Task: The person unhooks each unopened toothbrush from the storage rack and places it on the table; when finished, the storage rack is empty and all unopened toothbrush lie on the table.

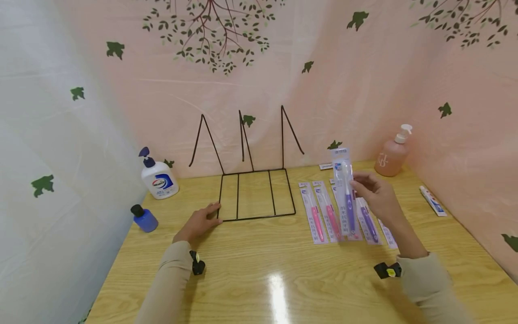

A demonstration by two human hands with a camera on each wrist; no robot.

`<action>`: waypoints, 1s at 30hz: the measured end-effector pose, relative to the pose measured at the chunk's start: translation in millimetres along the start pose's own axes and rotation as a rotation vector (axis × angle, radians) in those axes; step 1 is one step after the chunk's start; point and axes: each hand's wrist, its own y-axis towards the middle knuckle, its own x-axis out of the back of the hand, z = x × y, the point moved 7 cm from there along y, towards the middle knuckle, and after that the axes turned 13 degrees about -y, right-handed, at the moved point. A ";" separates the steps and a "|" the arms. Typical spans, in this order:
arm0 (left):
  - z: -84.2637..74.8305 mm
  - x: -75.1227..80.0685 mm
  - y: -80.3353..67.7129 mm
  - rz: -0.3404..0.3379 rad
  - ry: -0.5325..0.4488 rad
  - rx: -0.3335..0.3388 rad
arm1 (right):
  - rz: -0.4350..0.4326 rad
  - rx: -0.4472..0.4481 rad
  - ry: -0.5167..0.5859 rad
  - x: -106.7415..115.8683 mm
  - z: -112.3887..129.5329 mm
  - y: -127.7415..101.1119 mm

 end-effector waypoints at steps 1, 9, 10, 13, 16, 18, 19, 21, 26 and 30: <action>0.7 0.0 0.4 0.001 -0.001 0.003 | -0.011 -0.013 -0.008 4.7 -7.0 -0.5; -0.7 0.3 -0.5 0.002 0.005 0.001 | -0.062 -0.099 -0.006 44.0 -63.4 -5.5; -1.4 0.5 -0.9 0.003 0.005 -0.004 | -0.063 -0.121 -0.010 49.8 -70.6 -6.5; -2.1 0.5 -1.5 0.003 0.002 -0.006 | -0.055 -0.190 -0.040 65.7 -90.4 -10.7; -2.1 0.5 -1.2 0.005 0.004 -0.007 | -0.037 -0.261 -0.104 77.6 -110.1 -15.1; -2.3 0.5 -1.2 0.004 0.007 -0.004 | -0.018 -0.299 -0.146 82.0 -124.0 -17.3; -2.7 0.5 -1.4 0.004 0.007 -0.002 | -0.009 -0.312 -0.162 83.7 -130.8 -18.1; -4.0 0.7 -2.1 0.004 0.003 0.003 | 0.016 -0.332 -0.184 85.9 -145.7 -18.9; -5.8 0.4 -2.9 0.006 -0.007 0.014 | 0.083 -0.382 -0.170 86.8 -185.8 -18.7; -6.5 0.1 -3.3 0.006 -0.010 0.022 | 0.151 -0.426 -0.191 79.8 -206.0 -16.9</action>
